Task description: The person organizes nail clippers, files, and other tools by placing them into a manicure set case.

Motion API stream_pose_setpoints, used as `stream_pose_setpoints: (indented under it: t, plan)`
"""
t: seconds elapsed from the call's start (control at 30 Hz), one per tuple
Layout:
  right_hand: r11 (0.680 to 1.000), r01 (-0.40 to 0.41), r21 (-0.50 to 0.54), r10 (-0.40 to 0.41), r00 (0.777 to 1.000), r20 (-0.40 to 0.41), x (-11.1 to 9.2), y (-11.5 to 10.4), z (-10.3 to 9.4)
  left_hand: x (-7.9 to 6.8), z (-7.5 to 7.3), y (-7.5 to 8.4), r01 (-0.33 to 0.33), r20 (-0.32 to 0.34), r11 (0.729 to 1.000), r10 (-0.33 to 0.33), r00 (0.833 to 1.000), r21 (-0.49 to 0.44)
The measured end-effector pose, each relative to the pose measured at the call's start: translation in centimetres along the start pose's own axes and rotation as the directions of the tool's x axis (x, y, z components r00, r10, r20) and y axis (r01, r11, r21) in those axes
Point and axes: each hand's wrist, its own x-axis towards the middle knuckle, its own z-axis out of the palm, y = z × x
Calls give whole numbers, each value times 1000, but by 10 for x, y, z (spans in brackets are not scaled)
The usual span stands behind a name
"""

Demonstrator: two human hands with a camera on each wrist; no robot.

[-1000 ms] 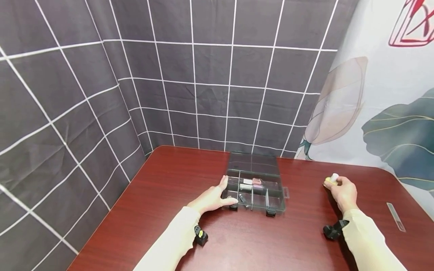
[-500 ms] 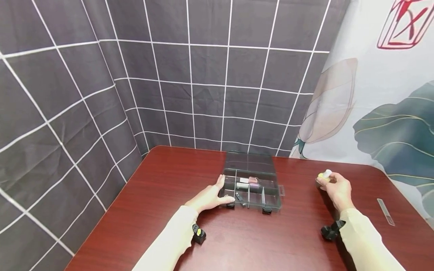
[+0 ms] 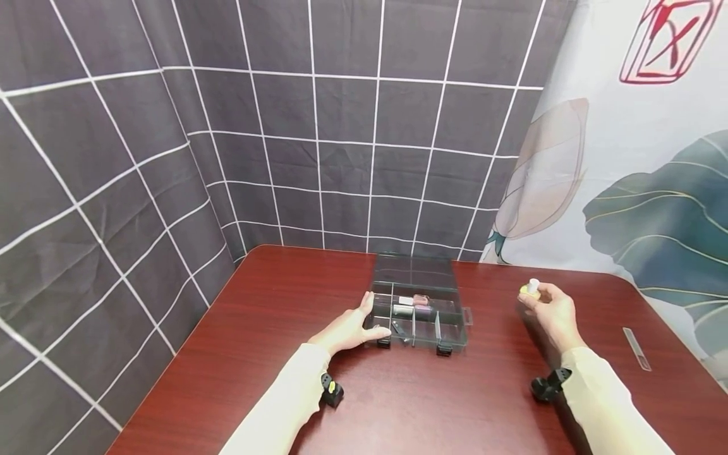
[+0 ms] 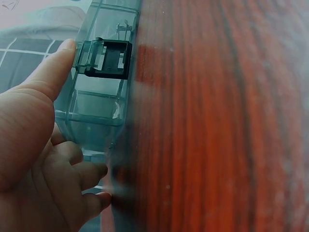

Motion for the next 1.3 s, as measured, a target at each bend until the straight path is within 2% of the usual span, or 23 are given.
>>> stream_pose_setpoints:
  t: [0.23, 0.47, 0.67, 1.1, 1.3]
  plan:
    - [1000, 18, -25, -17, 1000, 10, -6, -13, 2, 0, 0, -1, -5, 3, 1000, 5, 1000, -4]
    - [996, 85, -27, -85, 996, 3, -10, -27, 7, -1, -4, 1, -3, 9, 1000, 3, 1000, -7]
    - [996, 86, -10, -85, 996, 14, -11, -32, 16, -2, -5, 2, -6, 4, 1000, 6, 1000, -2]
    - [988, 153, -20, -149, 982, 115, -18, -46, 37, -3, -3, 4, -3, 9, 1000, 3, 1000, -7]
    - [972, 228, -62, -217, 965, 146, -20, -53, 48, -2, -3, 3, 0, 8, 1000, 0, 1000, -4]
